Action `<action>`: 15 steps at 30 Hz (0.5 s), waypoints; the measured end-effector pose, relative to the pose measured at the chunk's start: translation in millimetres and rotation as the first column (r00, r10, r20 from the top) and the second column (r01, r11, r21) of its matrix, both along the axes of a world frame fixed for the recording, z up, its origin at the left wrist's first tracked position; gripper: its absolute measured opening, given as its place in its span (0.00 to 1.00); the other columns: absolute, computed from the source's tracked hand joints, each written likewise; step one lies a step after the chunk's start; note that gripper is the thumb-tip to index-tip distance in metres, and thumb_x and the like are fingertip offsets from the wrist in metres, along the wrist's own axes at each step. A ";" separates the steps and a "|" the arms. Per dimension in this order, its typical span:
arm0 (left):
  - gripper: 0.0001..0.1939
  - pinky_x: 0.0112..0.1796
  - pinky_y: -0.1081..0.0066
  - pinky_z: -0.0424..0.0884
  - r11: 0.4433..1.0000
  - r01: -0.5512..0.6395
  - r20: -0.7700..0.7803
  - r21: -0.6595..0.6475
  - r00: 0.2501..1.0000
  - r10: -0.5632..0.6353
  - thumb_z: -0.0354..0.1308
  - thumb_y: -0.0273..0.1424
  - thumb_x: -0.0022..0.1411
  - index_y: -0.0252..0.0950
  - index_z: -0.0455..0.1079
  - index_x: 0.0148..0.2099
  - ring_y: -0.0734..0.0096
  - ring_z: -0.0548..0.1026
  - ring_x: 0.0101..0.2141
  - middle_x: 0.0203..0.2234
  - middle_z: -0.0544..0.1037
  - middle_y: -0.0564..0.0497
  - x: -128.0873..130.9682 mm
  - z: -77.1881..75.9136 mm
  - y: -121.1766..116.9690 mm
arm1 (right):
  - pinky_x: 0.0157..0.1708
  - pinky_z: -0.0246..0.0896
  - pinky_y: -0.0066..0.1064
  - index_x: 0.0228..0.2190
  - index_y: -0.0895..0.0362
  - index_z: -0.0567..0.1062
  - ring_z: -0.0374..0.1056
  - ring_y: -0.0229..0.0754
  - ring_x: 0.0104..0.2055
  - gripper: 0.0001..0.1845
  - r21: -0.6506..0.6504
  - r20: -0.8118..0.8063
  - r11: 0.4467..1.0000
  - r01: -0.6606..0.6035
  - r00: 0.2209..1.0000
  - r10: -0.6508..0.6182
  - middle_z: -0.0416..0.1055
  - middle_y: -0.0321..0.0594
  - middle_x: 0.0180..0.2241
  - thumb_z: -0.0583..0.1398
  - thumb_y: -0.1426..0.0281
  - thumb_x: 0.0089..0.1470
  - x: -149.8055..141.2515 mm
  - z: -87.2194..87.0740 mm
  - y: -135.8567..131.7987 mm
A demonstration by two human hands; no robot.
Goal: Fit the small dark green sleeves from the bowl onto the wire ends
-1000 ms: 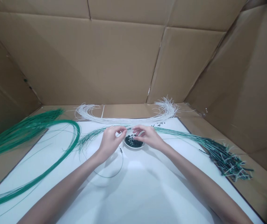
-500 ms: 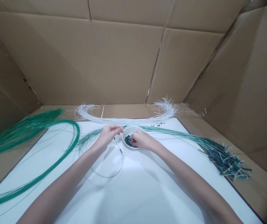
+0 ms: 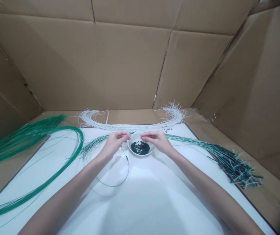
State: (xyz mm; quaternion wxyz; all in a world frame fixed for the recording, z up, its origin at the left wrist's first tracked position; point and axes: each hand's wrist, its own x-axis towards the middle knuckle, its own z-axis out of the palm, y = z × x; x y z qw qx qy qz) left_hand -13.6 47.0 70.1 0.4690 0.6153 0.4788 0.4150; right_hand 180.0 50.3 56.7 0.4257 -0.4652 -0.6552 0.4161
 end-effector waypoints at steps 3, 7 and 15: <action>0.10 0.32 0.74 0.66 0.997 0.029 -0.026 0.076 0.999 -0.027 0.54 0.34 0.50 0.32 0.69 0.31 0.71 0.71 0.29 0.27 0.75 0.49 3.1 1.5 -7.2 | 0.28 0.65 0.31 0.28 0.58 0.76 0.69 0.38 0.26 0.13 -0.067 -0.254 0.997 0.029 0.966 -0.045 0.75 0.39 0.26 0.65 0.68 0.35 2.1 1.0 -3.8; 0.11 0.34 0.73 0.66 0.980 0.053 -0.108 0.194 0.994 -0.032 0.52 0.35 0.53 0.33 0.69 0.32 0.71 0.72 0.31 0.28 0.75 0.49 6.2 6.2 -18.4 | 0.25 0.64 0.28 0.27 0.58 0.76 0.69 0.37 0.27 0.11 -0.061 -0.389 0.998 -0.018 0.921 -0.007 0.74 0.38 0.25 0.65 0.70 0.35 2.3 0.4 -5.8; 0.09 0.35 0.74 0.65 0.958 0.038 -0.163 0.284 0.987 0.009 0.51 0.33 0.54 0.34 0.70 0.30 0.72 0.71 0.31 0.28 0.75 0.51 9.1 13.3 -26.5 | 0.22 0.62 0.27 0.24 0.57 0.77 0.67 0.35 0.24 0.07 -0.102 -0.489 0.991 -0.081 0.872 0.020 0.74 0.38 0.23 0.65 0.72 0.36 0.6 -0.5 -7.5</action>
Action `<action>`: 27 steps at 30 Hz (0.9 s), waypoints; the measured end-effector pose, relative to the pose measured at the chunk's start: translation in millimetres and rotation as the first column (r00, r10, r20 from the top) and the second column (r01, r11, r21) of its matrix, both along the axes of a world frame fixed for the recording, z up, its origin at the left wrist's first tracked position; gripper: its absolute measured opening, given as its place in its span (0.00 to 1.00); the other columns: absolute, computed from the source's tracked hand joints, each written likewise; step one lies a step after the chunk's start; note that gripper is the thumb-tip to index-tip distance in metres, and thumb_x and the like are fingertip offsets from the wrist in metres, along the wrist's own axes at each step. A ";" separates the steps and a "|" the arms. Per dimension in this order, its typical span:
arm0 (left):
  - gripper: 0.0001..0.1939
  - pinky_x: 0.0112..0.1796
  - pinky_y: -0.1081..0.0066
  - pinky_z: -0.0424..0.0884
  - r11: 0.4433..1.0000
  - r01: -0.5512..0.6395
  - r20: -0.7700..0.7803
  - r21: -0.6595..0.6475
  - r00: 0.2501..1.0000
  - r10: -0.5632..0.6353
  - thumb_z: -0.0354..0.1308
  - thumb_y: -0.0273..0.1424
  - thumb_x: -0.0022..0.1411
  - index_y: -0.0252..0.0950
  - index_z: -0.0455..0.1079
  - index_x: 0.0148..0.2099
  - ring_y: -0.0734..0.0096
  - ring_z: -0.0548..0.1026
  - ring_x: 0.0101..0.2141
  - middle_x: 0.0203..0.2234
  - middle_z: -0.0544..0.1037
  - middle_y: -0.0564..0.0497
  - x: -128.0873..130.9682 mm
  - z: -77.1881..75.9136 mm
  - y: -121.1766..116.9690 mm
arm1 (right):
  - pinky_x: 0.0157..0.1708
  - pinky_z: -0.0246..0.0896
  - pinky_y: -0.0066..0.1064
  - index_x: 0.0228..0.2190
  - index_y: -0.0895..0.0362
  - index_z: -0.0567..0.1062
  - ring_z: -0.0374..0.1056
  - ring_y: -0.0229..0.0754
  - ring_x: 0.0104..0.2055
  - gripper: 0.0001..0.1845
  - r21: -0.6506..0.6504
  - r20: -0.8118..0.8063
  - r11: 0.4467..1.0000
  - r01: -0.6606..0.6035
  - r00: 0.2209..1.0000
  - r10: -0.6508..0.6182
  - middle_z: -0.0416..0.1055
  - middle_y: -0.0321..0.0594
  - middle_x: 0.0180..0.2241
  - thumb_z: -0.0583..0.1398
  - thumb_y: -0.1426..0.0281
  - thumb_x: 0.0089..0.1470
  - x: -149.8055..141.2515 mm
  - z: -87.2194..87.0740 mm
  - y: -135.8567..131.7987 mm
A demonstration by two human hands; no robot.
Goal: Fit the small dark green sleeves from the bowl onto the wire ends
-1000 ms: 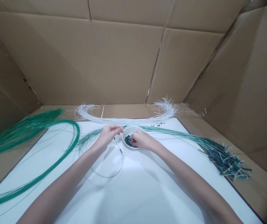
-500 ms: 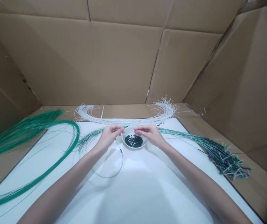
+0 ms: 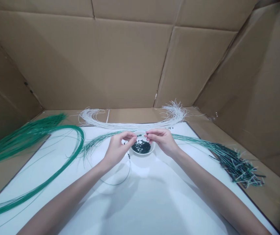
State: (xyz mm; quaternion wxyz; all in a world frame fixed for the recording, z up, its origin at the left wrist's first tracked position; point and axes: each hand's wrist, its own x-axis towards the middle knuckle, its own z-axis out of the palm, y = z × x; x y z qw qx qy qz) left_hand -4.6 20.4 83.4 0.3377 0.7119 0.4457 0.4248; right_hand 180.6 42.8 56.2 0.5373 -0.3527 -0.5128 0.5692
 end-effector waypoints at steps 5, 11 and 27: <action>0.09 0.36 0.74 0.65 1.000 0.010 -0.009 0.001 1.000 -0.010 0.51 0.33 0.55 0.34 0.69 0.31 0.72 0.71 0.31 0.28 0.75 0.51 0.0 -0.2 0.0 | 0.21 0.61 0.25 0.24 0.57 0.77 0.67 0.34 0.22 0.07 -0.004 -0.016 1.000 -0.016 1.000 0.016 0.74 0.38 0.22 0.65 0.72 0.35 -0.9 0.8 -0.8; 0.09 0.36 0.74 0.64 1.000 0.019 -0.023 0.008 1.000 -0.019 0.51 0.34 0.55 0.34 0.69 0.31 0.72 0.71 0.31 0.28 0.75 0.51 0.3 -0.4 -1.0 | 0.21 0.61 0.24 0.25 0.57 0.77 0.66 0.33 0.21 0.07 0.002 -0.006 1.000 -0.024 1.000 0.024 0.74 0.37 0.21 0.65 0.72 0.36 -0.5 -2.8 0.0; 0.09 0.36 0.74 0.65 1.000 -0.001 -0.030 0.012 1.000 0.002 0.51 0.33 0.55 0.34 0.69 0.31 0.72 0.71 0.31 0.28 0.75 0.51 0.0 -0.5 -0.2 | 0.20 0.62 0.22 0.24 0.58 0.77 0.67 0.33 0.22 0.06 -0.009 -0.046 0.999 -0.033 0.998 0.033 0.74 0.37 0.22 0.65 0.74 0.36 -2.5 -1.2 -2.3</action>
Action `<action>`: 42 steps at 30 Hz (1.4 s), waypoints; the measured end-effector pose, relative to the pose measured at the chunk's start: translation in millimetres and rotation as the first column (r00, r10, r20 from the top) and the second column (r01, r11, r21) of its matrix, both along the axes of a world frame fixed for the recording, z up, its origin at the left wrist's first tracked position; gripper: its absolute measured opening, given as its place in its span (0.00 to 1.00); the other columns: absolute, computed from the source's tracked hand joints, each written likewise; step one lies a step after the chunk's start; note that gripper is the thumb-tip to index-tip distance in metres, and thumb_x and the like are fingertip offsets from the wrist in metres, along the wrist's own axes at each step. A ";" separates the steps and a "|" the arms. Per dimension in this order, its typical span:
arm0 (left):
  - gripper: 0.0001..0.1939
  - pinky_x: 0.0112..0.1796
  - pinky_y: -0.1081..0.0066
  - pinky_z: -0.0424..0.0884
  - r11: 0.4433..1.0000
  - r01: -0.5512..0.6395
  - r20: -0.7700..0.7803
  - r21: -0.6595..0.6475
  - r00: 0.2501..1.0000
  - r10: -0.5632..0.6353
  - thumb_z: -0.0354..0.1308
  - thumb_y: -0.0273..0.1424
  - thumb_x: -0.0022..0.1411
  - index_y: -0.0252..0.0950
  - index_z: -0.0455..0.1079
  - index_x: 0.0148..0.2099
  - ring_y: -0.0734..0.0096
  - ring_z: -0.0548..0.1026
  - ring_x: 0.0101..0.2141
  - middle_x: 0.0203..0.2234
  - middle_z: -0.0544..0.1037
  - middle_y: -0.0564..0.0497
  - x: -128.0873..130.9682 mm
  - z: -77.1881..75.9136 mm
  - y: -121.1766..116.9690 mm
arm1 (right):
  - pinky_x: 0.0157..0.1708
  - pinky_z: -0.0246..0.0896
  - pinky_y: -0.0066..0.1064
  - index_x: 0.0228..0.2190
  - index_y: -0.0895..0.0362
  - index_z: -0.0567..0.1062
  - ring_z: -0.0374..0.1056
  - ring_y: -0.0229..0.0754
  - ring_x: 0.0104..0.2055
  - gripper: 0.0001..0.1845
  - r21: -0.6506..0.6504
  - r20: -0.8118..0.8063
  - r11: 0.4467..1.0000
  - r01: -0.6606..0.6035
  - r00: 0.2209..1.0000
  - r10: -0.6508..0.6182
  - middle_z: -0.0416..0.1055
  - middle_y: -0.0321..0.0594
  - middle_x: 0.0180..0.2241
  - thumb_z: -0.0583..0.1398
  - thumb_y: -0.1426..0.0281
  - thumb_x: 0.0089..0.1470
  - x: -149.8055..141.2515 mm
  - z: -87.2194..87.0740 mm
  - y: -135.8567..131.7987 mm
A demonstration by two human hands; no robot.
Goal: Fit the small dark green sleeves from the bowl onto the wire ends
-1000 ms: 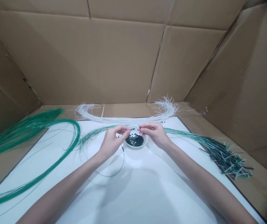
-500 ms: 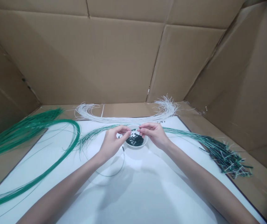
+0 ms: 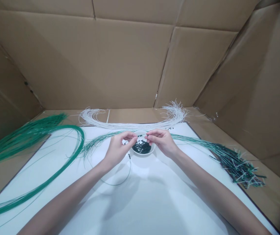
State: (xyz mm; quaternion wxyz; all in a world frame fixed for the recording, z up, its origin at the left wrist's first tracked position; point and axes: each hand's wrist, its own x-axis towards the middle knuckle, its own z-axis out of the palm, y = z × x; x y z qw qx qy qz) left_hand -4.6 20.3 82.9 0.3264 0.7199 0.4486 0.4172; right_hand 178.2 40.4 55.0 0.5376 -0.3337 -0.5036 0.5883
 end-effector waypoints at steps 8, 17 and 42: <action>0.06 0.32 0.75 0.63 0.989 -0.013 -0.099 0.146 0.995 0.028 0.51 0.30 0.56 0.35 0.68 0.31 0.74 0.69 0.29 0.27 0.74 0.52 -0.6 -4.1 0.2 | 0.20 0.61 0.24 0.24 0.58 0.77 0.66 0.33 0.21 0.07 0.042 0.094 0.998 0.055 0.994 -0.059 0.74 0.37 0.21 0.65 0.72 0.35 0.2 0.4 -0.1; 0.06 0.34 0.73 0.62 0.967 0.012 -0.207 0.254 0.977 0.042 0.50 0.29 0.57 0.36 0.68 0.31 0.74 0.69 0.29 0.27 0.74 0.54 -0.5 -5.7 -0.8 | 0.21 0.62 0.24 0.22 0.58 0.77 0.65 0.32 0.21 0.06 0.119 0.269 0.988 0.103 0.954 -0.132 0.72 0.37 0.21 0.65 0.69 0.36 -2.4 6.8 -5.4; 0.07 0.35 0.72 0.58 0.924 0.036 -0.325 0.381 0.941 0.098 0.49 0.29 0.58 0.37 0.68 0.32 0.74 0.68 0.29 0.24 0.72 0.54 -0.5 -6.6 -1.8 | 0.23 0.62 0.25 0.22 0.58 0.76 0.65 0.34 0.22 0.08 0.210 0.321 0.973 0.090 0.934 -0.156 0.72 0.37 0.21 0.62 0.66 0.42 -0.5 2.4 -4.1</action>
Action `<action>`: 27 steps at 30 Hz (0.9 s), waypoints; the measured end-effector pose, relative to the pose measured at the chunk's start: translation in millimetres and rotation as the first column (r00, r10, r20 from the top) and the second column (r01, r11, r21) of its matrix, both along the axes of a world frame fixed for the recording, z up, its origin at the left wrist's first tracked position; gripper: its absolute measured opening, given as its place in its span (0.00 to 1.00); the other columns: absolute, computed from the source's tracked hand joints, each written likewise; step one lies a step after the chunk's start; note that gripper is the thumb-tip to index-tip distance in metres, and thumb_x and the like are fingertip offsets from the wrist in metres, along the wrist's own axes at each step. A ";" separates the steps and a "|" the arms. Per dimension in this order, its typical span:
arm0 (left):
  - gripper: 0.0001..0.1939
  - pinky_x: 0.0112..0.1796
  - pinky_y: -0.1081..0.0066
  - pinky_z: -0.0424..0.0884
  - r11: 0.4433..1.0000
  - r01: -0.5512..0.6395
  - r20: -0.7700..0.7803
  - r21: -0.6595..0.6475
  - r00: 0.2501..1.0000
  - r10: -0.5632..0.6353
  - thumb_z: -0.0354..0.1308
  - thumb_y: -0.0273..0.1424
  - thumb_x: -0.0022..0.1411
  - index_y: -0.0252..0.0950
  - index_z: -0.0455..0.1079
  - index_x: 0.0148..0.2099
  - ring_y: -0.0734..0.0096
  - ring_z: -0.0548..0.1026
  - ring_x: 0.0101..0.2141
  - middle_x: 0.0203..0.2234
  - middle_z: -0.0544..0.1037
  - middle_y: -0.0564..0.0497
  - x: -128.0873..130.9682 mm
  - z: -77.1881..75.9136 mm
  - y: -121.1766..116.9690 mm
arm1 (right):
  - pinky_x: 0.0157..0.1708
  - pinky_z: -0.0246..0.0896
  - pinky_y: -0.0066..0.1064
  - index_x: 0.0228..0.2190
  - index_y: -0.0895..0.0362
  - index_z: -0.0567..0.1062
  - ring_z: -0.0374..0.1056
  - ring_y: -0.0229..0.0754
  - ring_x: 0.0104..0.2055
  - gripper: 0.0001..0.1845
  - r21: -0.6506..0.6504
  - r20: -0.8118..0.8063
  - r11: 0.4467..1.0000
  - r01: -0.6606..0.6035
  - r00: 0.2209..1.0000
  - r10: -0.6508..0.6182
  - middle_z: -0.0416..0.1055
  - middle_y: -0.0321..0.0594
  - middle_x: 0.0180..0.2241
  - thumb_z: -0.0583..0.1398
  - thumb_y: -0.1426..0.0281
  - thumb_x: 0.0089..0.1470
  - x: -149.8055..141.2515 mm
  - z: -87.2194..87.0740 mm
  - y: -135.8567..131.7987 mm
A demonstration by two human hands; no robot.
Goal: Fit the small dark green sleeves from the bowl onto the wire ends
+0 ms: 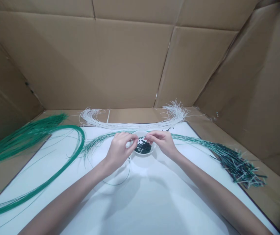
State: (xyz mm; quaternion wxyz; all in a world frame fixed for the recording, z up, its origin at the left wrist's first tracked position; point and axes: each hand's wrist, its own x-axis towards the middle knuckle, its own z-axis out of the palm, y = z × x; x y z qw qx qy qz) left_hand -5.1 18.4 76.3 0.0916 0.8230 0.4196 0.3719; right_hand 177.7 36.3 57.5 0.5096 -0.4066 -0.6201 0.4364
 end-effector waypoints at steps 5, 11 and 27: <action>0.07 0.35 0.71 0.57 0.997 0.007 -0.032 0.073 0.999 -0.005 0.49 0.29 0.58 0.36 0.68 0.33 0.74 0.67 0.28 0.24 0.73 0.54 -0.8 -2.7 1.6 | 0.23 0.62 0.26 0.22 0.57 0.76 0.65 0.35 0.23 0.09 0.032 0.055 0.999 0.031 0.998 -0.033 0.72 0.37 0.22 0.61 0.64 0.42 0.5 0.0 -1.2; 0.08 0.35 0.70 0.57 0.992 0.027 -0.049 0.126 0.999 -0.021 0.48 0.29 0.59 0.36 0.68 0.34 0.73 0.68 0.28 0.26 0.74 0.53 -1.9 -5.6 1.9 | 0.24 0.61 0.27 0.23 0.57 0.76 0.64 0.35 0.23 0.11 0.063 0.120 0.997 0.048 0.991 -0.055 0.71 0.38 0.22 0.60 0.62 0.43 -0.2 0.2 -2.4; 0.08 0.35 0.73 0.62 0.978 -0.001 0.156 -0.207 0.987 0.034 0.50 0.31 0.56 0.37 0.69 0.31 0.73 0.70 0.30 0.28 0.75 0.53 -3.5 -1.5 5.7 | 0.29 0.64 0.29 0.48 0.54 0.65 0.67 0.37 0.33 0.28 0.043 0.333 0.991 -0.127 0.937 0.106 0.70 0.43 0.40 0.61 0.66 0.41 1.4 -1.2 2.2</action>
